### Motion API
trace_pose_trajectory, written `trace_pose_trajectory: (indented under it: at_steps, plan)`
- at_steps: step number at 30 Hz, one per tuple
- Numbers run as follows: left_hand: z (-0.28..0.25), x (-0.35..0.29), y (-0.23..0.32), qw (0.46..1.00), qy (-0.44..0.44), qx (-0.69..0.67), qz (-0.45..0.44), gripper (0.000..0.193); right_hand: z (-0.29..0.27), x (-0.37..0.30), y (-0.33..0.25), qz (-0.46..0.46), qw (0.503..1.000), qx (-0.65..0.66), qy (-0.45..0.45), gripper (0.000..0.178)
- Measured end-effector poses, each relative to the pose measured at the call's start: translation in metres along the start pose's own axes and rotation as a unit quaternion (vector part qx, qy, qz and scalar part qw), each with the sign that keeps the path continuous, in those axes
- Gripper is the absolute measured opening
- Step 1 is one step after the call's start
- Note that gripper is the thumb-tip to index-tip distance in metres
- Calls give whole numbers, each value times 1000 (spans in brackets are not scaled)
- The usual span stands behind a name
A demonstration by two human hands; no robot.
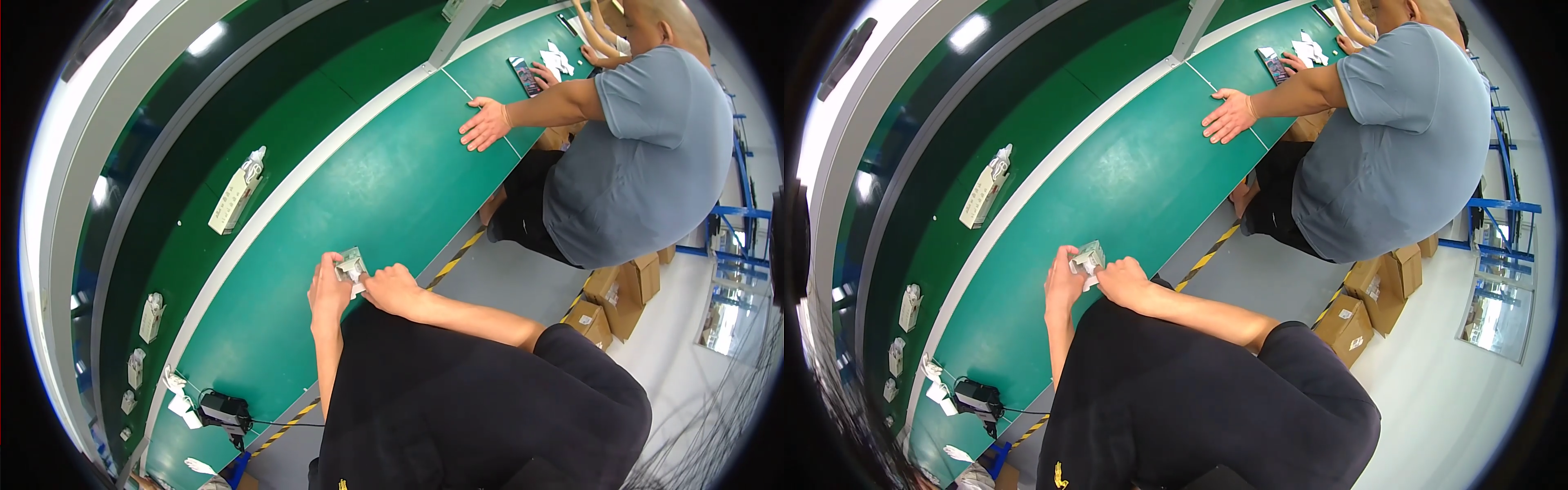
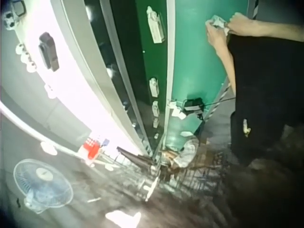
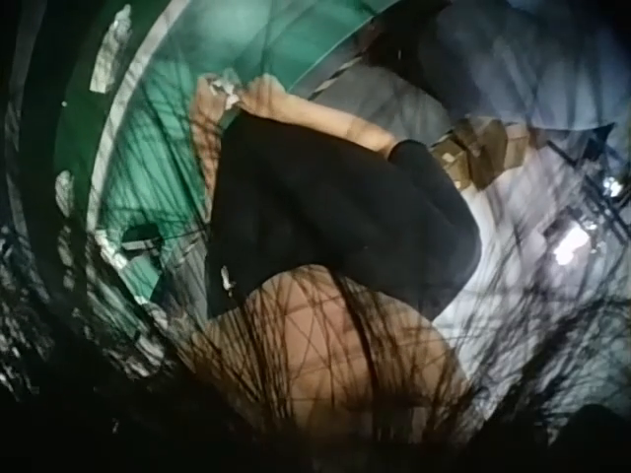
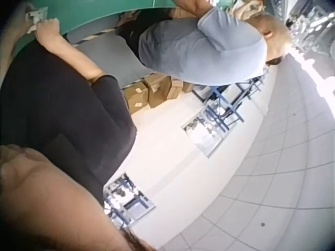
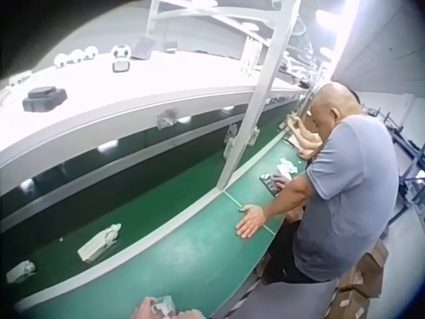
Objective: Assembling and inspecting small white electronic components at a factory production line workstation.
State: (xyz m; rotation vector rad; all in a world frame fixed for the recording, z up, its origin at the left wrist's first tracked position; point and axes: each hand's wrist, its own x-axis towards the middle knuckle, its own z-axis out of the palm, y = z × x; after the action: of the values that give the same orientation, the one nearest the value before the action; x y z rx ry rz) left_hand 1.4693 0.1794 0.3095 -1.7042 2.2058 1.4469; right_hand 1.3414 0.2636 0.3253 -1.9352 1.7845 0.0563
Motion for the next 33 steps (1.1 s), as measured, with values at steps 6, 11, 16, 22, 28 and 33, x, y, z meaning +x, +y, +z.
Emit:
trace_pose_trajectory:
  at_steps: [6,11,16,22,28,33]
  plan:
    - [-17,-13,0,993,-15,105,-59,39,6,-2,-20,29,1000,9,6,16]
    - [-20,-26,-48,994,-47,-96,14,43,11,-1,-28,0,999,21,40,15]
    - [-40,-38,-53,984,-29,-175,25,46,-1,5,-39,-11,998,18,58,13]
    - [-52,-51,-62,970,-40,-237,-21,46,-9,10,-51,-50,994,28,89,10]
    - [-70,-66,-75,924,-57,-378,6,44,-8,11,-60,-59,988,35,140,6]
    - [-83,-75,-70,969,-15,-248,9,41,-16,9,-53,-48,992,-18,119,6]
